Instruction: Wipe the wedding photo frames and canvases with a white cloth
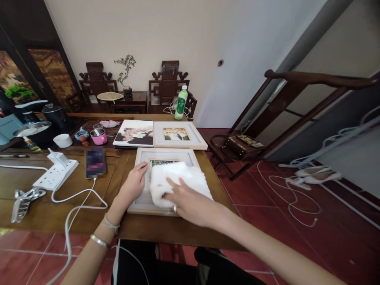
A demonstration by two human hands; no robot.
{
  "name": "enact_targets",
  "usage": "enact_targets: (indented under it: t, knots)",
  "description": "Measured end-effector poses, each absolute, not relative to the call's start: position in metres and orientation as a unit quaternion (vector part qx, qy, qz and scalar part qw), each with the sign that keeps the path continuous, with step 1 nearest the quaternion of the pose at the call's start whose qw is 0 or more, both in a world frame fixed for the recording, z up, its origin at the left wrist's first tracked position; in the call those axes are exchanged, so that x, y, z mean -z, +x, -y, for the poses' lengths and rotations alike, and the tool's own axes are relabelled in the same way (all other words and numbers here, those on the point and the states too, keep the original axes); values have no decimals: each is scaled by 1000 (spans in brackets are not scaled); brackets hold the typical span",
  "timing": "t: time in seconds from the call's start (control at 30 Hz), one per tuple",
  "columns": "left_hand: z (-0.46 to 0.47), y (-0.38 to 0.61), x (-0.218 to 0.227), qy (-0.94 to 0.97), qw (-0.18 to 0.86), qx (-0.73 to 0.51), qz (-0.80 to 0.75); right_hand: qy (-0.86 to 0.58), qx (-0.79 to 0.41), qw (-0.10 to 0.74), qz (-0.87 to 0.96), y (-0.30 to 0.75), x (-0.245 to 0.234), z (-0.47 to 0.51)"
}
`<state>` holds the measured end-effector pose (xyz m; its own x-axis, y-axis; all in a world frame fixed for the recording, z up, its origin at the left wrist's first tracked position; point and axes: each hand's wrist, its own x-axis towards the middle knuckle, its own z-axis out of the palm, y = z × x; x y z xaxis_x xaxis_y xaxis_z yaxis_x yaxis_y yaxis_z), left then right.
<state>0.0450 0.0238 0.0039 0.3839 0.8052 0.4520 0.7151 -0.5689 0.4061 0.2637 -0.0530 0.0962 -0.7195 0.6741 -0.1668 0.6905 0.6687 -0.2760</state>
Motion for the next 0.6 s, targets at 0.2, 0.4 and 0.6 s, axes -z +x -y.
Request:
enact_targets:
  t: [0.2,0.4,0.6]
  knots:
    - [-22,45,-6,831,76,-304,-460,353,224,33,-908,266,-118,99]
    - [-20,46,-11,834,102,-300,-452,427,48,-36,-902,260,-61,40]
    - [-14,48,-17,816,148,-290,-478,468,-84,-47,-878,255,-50,-49]
